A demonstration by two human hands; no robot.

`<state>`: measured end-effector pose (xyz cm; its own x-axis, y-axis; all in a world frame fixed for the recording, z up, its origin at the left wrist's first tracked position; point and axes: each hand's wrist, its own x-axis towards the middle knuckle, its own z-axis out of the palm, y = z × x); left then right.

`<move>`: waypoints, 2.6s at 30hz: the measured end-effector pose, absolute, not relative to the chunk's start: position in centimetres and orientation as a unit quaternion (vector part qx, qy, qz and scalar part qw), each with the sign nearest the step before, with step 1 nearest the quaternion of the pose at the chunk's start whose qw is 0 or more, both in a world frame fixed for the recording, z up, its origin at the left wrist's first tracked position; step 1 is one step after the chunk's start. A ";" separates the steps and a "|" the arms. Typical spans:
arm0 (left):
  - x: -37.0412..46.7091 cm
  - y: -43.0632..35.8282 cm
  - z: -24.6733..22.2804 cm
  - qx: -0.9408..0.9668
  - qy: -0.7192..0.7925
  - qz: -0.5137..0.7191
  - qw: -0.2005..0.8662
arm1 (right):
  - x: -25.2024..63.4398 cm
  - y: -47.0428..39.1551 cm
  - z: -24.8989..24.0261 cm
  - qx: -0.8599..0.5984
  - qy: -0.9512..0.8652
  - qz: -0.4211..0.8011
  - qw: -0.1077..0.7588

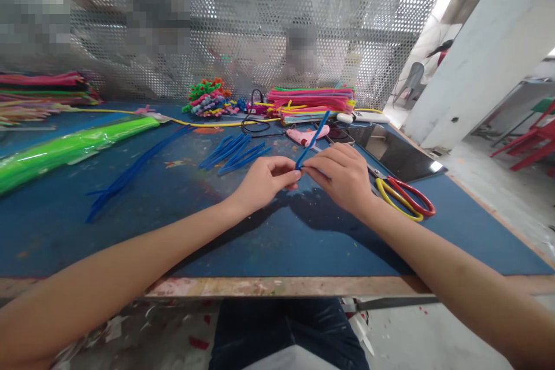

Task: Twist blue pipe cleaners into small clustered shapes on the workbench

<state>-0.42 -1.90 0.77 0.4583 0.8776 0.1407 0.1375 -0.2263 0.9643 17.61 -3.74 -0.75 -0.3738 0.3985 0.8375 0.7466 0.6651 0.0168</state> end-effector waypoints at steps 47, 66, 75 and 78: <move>-1.1 -0.3 -0.7 0.625 0.272 0.316 0.660 | 15.4 -4.9 -1.0 -0.417 -0.651 0.462 0.435; -3.2 0.3 1.2 0.843 0.137 0.388 -0.347 | 14.7 -5.2 -0.6 -0.478 -0.574 0.429 0.508; -1.1 -2.0 0.5 0.797 0.350 0.431 0.238 | 14.4 -5.8 -0.4 -0.496 -0.601 0.339 0.527; -0.5 -2.4 0.1 0.668 0.369 0.419 0.492 | 14.4 -6.1 -0.4 -0.504 -0.625 0.264 0.533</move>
<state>-0.50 -2.40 0.05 0.3765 0.9055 0.1955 0.0813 -0.2425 0.9667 14.36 -6.12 -0.38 0.0782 0.9128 0.4009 0.3493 0.3516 -0.8685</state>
